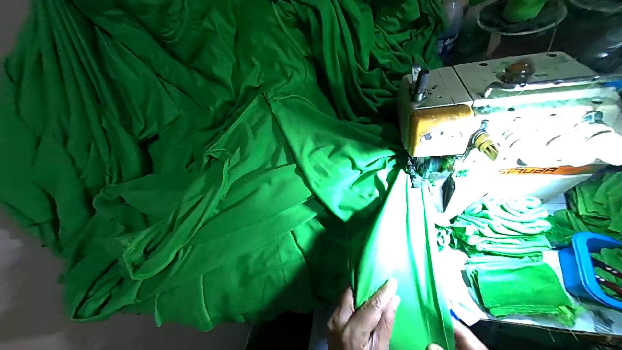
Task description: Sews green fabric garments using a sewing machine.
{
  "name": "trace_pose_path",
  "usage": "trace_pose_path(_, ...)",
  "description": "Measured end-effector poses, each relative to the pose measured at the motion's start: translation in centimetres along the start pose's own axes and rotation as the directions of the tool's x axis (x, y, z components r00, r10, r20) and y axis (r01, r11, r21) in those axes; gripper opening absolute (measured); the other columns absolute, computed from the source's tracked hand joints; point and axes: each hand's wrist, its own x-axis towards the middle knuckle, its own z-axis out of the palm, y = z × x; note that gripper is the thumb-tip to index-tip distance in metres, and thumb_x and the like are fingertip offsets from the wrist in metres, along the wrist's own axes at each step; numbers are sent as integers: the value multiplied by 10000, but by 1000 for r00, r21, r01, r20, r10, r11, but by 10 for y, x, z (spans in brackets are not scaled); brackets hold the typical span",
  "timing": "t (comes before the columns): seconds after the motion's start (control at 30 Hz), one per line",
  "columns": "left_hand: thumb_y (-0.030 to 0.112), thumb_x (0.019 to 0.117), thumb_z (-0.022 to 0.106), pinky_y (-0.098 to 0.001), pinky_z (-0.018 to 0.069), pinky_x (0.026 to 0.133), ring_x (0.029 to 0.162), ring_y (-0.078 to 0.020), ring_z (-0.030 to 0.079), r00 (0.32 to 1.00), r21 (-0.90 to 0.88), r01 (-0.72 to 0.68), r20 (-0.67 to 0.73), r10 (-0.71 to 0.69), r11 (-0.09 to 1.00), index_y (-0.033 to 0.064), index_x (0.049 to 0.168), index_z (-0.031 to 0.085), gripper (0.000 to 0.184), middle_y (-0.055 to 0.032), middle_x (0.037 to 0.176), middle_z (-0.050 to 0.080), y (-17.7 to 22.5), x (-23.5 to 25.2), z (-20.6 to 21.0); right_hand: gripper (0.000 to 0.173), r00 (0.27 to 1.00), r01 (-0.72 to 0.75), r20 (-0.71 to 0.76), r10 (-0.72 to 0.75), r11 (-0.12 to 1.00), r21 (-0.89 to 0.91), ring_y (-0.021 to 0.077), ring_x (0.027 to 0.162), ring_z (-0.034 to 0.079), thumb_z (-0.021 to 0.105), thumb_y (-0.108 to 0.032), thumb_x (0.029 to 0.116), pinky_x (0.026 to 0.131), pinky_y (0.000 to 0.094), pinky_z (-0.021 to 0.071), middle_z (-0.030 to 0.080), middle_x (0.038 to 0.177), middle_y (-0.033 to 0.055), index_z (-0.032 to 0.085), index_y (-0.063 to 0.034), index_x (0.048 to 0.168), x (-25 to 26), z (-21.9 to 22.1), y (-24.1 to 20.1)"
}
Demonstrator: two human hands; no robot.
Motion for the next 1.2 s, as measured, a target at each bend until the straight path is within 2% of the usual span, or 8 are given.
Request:
trace_pose_path(0.2,119,812,729,-120,494,865,900,-136,707,979,207,-154,-103,178,966,20,895,818,157,-242,934,738,-19,48,31,646,991,92,-96,-97,994,-53,-63,920,658,604,56,909,778,140,573,515,1497,139,338,165,1488,55,3,5)
trace_pose_path(0.3,96,823,708,-201,543,732,794,-206,723,982,289,-149,-70,176,946,24,956,819,188,-244,933,744,-21,73,40,535,967,182,-146,-209,967,-176,-90,786,614,593,2,923,698,101,534,660,1285,127,459,156,1418,85,5,12)
trace_pose_path(0.4,80,855,706,-282,525,596,670,-210,671,991,351,-114,-29,133,929,51,976,815,166,-165,817,707,-23,99,50,375,927,299,-142,-346,915,-272,-82,947,650,540,-25,957,835,97,533,721,1204,92,606,134,1290,113,3,24)
trace_pose_path(0.73,165,1063,534,-543,548,772,984,-410,653,966,377,34,224,-126,926,17,1101,710,233,-253,1125,630,-31,183,62,285,940,205,-199,-276,926,-317,-48,721,672,490,-55,1013,646,132,584,720,897,-10,622,101,1212,133,6,23)
trace_pose_path(0.9,83,1042,525,-531,523,929,1062,-386,669,984,266,128,86,-155,956,-28,1164,721,256,-251,1130,690,-50,152,46,163,966,93,-223,-130,981,-169,-14,674,680,550,-50,986,624,149,587,700,779,-29,672,48,942,112,21,14)
trace_pose_path(0.97,105,1039,540,-402,538,952,1069,-230,693,969,51,244,12,-245,968,-27,1203,713,272,-183,1151,726,-58,110,35,213,994,-16,-108,11,999,-47,23,766,707,511,-102,1035,695,180,609,726,887,-8,665,42,1065,106,21,20)
trace_pose_path(1.03,79,1015,544,-240,550,879,1005,-67,683,945,-209,315,-23,-327,926,-68,1185,693,269,-141,1141,726,-57,70,27,259,991,-132,-29,134,989,61,27,819,717,482,-123,1038,730,194,619,724,946,-21,641,26,1177,108,25,20)
trace_pose_path(1.2,6,970,555,-146,536,590,707,0,641,914,-363,385,20,-406,849,-121,1197,629,270,-123,1074,693,-34,43,14,160,980,-98,-153,130,974,202,-39,602,612,562,-42,975,553,124,501,669,693,-103,649,-129,873,123,39,17)
